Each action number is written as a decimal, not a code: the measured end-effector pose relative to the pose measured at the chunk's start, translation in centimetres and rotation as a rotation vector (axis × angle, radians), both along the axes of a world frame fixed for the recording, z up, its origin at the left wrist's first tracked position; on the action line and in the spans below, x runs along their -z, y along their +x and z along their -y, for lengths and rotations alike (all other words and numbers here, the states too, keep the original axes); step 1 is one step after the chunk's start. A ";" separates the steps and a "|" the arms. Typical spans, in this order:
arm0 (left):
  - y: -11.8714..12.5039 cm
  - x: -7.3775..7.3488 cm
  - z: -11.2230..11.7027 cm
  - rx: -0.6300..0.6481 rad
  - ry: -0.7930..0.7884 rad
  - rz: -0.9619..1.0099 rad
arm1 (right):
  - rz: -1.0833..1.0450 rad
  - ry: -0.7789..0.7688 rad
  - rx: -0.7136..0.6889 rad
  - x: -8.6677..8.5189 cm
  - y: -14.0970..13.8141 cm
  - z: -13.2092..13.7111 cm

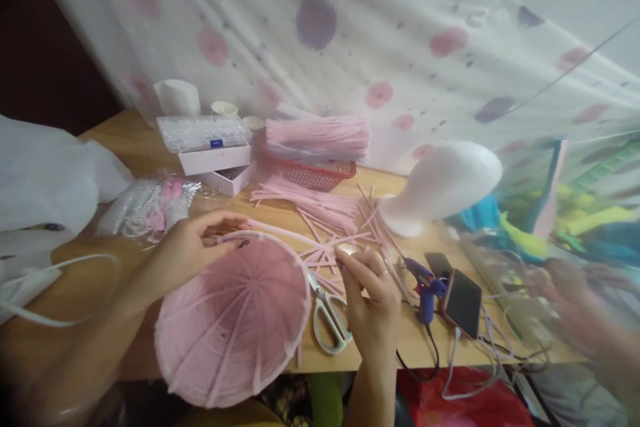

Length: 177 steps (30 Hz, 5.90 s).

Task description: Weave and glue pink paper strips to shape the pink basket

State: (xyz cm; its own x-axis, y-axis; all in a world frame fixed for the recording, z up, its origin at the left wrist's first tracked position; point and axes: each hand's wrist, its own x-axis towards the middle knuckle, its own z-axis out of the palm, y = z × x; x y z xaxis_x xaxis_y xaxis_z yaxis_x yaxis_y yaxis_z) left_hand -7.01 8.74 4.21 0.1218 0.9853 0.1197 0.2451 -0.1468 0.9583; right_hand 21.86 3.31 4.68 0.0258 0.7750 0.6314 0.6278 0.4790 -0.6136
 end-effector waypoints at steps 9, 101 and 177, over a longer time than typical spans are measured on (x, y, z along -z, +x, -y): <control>1.8 -0.3 1.2 0.007 0.348 -0.002 | 0.057 0.085 -0.013 -1.2 -1.3 0.6; 1.5 -0.8 4.1 -0.231 0.950 -0.613 | 0.104 0.156 0.149 2.0 -9.6 -0.8; -1.1 1.9 -3.0 -0.122 -0.043 -0.096 | -0.311 -0.415 -0.068 1.6 -6.8 -7.0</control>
State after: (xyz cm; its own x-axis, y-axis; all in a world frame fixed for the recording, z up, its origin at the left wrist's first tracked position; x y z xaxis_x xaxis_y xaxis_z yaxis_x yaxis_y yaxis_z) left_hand -8.06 11.76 2.34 0.0102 0.9974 0.0710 0.3498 -0.0701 0.9342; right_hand 15.04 10.35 3.10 0.1042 0.9648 0.2415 0.3611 0.1895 -0.9131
